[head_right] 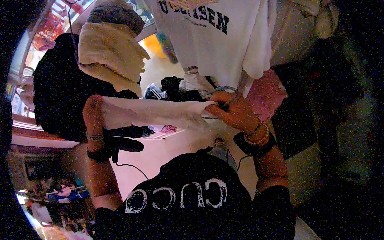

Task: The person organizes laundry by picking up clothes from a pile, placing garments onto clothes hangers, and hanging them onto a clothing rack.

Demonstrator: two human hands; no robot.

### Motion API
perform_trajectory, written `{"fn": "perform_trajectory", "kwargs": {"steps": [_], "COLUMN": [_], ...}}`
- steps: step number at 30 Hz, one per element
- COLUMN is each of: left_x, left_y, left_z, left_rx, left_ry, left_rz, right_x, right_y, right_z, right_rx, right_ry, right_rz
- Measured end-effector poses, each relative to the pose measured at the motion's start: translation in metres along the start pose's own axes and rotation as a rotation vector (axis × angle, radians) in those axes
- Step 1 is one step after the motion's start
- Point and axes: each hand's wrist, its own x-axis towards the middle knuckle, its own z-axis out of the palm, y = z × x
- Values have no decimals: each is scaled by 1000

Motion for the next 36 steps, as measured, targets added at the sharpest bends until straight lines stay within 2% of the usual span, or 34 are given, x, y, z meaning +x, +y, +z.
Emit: {"fn": "perform_trajectory", "kwargs": {"steps": [2,5,7,9,11,13,14,15,17,18,19,20,21,22,23,25,28,30,32,34,35,36], "left_x": [2,4,5,5,-1,-21,-39,-55,-76,-80,-77,-70,-65,-64,-61,-58,-55,-56,-60,-64,-66,-71], "left_y": [-10,-15,-19,-23,-22,21,39,51,52,41,36,30,24,19,14,-2,-1,5,19,26,29,32], "left_z": [-2,-4,-2,0,9,28,41,53,81,90,92,90,88,84,78,61,42,32,27,22,19,17], "left_rx": [-168,-97,-55,-14,54,418,272,410,506,530,530,631,730,730,668,647,495,448,408,407,402,397], "left_ry": [75,107,95,79,117,159,-14,-167,-235,-230,-230,-315,-398,-395,-329,-276,-188,-247,-309,-358,-397,-396], "left_rz": [16,-17,-15,-9,110,581,555,646,702,735,738,645,548,546,548,522,488,438,371,402,428,425], "right_x": [-1,-1,4,10,19,27,28,31,35,37,39,39,37,36,38,25,-2,-13,-8,6,20,28], "right_y": [5,13,-3,-8,-18,-25,-27,-28,-25,-26,-26,-21,-13,-2,19,45,133,156,116,102,63,63], "right_z": [4,10,4,10,15,20,27,36,48,52,53,51,49,46,38,11,11,34,71,133,133,160], "right_rx": [-66,-75,152,156,150,41,37,14,-9,39,87,84,298,511,609,637,557,192,456,590,755,451], "right_ry": [1,89,-36,-70,-94,-214,-206,-159,-104,-203,-304,-302,-284,-265,-151,162,368,10,-207,-176,-289,-178], "right_rz": [20,-95,-17,-11,4,90,104,39,-32,-30,-30,-32,-48,-63,-72,149,247,521,435,256,244,78]}}
